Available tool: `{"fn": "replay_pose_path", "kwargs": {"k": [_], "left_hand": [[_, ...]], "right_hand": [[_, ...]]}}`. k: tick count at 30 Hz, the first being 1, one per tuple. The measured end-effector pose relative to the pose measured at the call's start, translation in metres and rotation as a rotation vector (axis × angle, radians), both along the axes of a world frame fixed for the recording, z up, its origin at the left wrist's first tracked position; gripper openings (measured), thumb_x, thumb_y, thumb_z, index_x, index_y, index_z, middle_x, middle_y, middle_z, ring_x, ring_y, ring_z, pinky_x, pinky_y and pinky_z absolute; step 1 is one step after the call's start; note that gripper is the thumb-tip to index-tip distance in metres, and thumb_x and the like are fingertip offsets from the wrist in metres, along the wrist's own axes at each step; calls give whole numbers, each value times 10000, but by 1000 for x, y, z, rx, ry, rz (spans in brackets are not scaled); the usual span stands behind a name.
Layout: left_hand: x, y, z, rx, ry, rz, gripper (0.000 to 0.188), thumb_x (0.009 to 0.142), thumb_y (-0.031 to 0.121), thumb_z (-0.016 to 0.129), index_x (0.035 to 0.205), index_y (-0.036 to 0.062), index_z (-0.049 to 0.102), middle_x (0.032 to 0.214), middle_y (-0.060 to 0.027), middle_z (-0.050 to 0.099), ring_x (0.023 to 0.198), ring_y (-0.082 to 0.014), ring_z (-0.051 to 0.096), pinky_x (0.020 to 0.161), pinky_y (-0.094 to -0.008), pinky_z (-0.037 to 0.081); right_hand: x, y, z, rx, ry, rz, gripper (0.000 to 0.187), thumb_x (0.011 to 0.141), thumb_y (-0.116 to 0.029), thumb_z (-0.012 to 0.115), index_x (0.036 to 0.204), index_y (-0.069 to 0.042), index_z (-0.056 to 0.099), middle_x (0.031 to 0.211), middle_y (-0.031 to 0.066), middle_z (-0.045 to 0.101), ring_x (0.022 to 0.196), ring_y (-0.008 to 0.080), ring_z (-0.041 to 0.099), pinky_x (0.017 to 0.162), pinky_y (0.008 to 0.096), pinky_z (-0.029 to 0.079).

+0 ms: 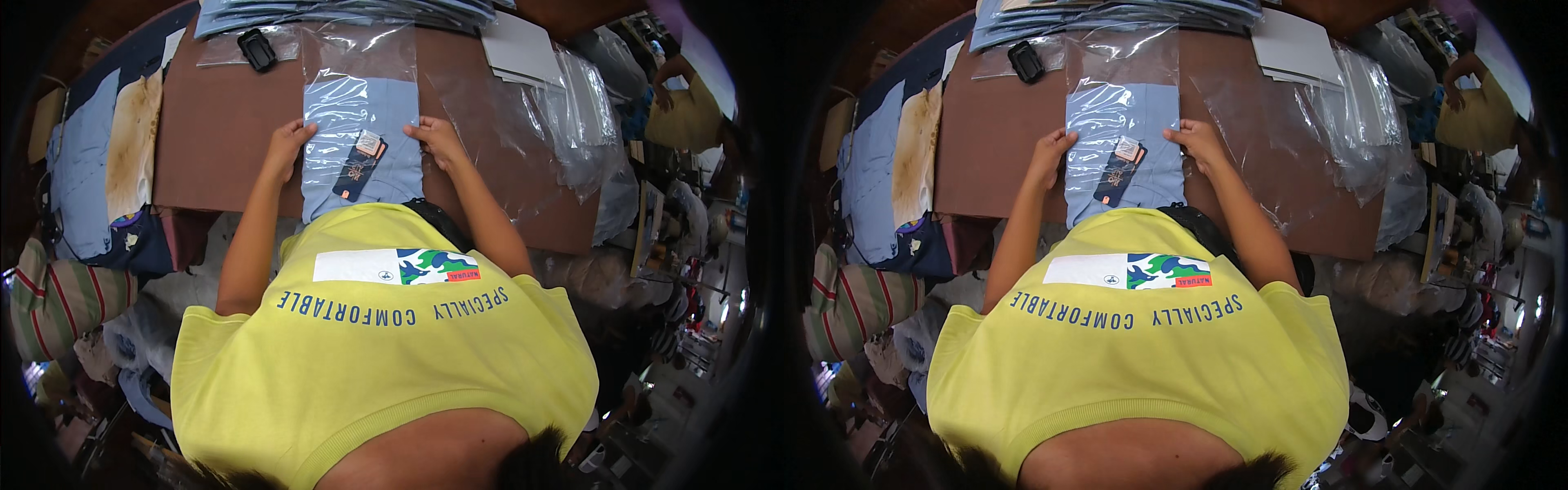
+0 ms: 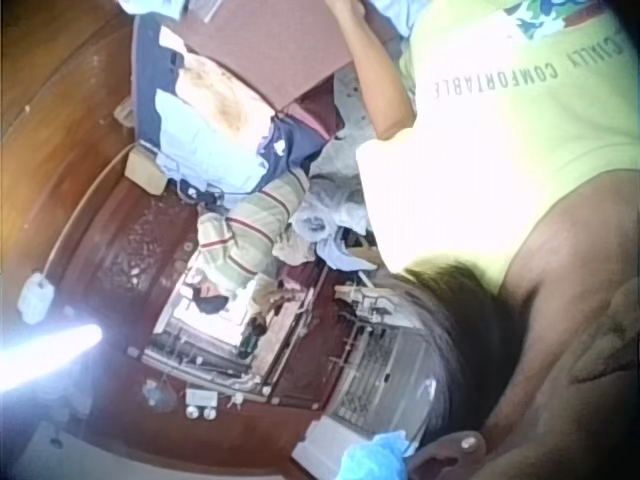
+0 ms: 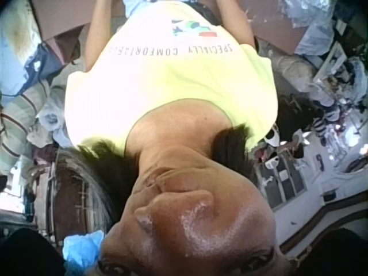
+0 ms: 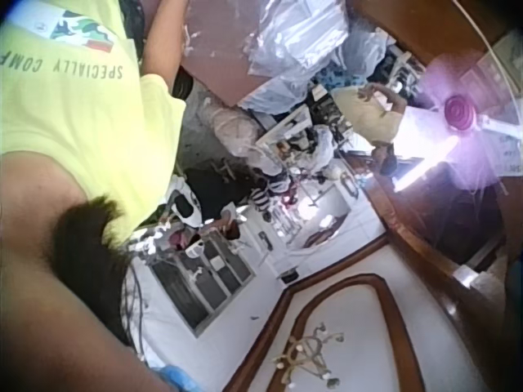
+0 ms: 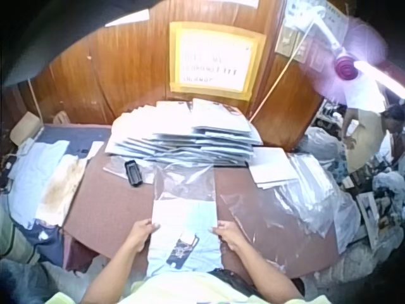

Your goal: The person places folded shirts into plastic bags by hand and stacks the completed packages on a work table.

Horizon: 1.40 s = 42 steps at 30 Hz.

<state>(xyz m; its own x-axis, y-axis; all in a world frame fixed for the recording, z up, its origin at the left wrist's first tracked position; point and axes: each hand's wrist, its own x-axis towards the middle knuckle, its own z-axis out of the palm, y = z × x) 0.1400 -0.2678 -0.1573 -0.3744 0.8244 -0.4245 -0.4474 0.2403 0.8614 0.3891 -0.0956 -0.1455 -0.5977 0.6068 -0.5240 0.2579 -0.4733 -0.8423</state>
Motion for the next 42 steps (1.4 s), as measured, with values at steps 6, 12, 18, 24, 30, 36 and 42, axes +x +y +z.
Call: {"fn": "replay_pose_path", "kwargs": {"k": [6, 12, 18, 24, 30, 36, 42], "left_hand": [[24, -41, 13, -121, 8, -39, 386, 826, 80, 644, 1147, -88, 514, 995, -130, 641, 853, -136, 605, 776, -236, 474], [36, -73, 11, -231, -66, -55, 334, 817, 65, 648, 1121, -36, 552, 970, -84, 658, 840, -117, 609, 756, -232, 475], [54, -104, 11, -318, -64, -26, 285, 811, 66, 652, 1078, 1, 577, 898, -39, 661, 770, -86, 597, 648, -216, 460], [53, -108, 7, -279, 48, 11, 264, 826, -8, 590, 1087, 2, 558, 910, -58, 648, 804, -113, 611, 689, -272, 506], [35, -62, 21, 100, -90, 151, 478, 795, -90, 546, 1252, 4, 441, 1201, -130, 517, 1083, -187, 531, 878, -306, 471], [47, -67, 42, 120, 1297, -200, 662, 725, -16, 638, 1329, 92, 391, 1445, -91, 278, 1225, -322, 432, 1018, -390, 352], [38, -56, 13, 177, 1604, -335, 556, 707, 51, 675, 1232, 96, 498, 1236, -124, 520, 1155, -299, 482, 971, -397, 399]], "right_hand": [[25, -29, -6, -4, 56, -15, 344, 756, -51, 704, 1053, 64, 574, 941, 111, 655, 807, 123, 611, 701, 213, 472], [43, -46, 3, -50, -88, 79, 278, 752, -39, 702, 996, 21, 584, 822, 54, 648, 702, 87, 591, 626, 184, 450], [60, -66, 2, -77, -80, 96, 261, 759, -44, 694, 989, 9, 584, 826, 49, 646, 704, 77, 582, 591, 175, 443], [54, -69, 15, -23, 9, 46, 283, 785, -33, 663, 1047, -1, 561, 926, 66, 640, 795, 103, 593, 703, 209, 475], [27, -38, 7, -98, 334, -233, 409, 781, -68, 677, 1157, -52, 515, 1128, 88, 562, 994, 166, 556, 814, 300, 486], [44, -61, 27, 1210, -204, 163, 514, 758, -160, 697, 1226, -105, 491, 1194, 108, 514, 1104, 257, 496, 877, 370, 448], [36, -68, 4, 1532, -248, 337, 558, 691, -190, 724, 1194, -69, 514, 1114, 115, 537, 990, 273, 519, 873, 376, 423]]}}
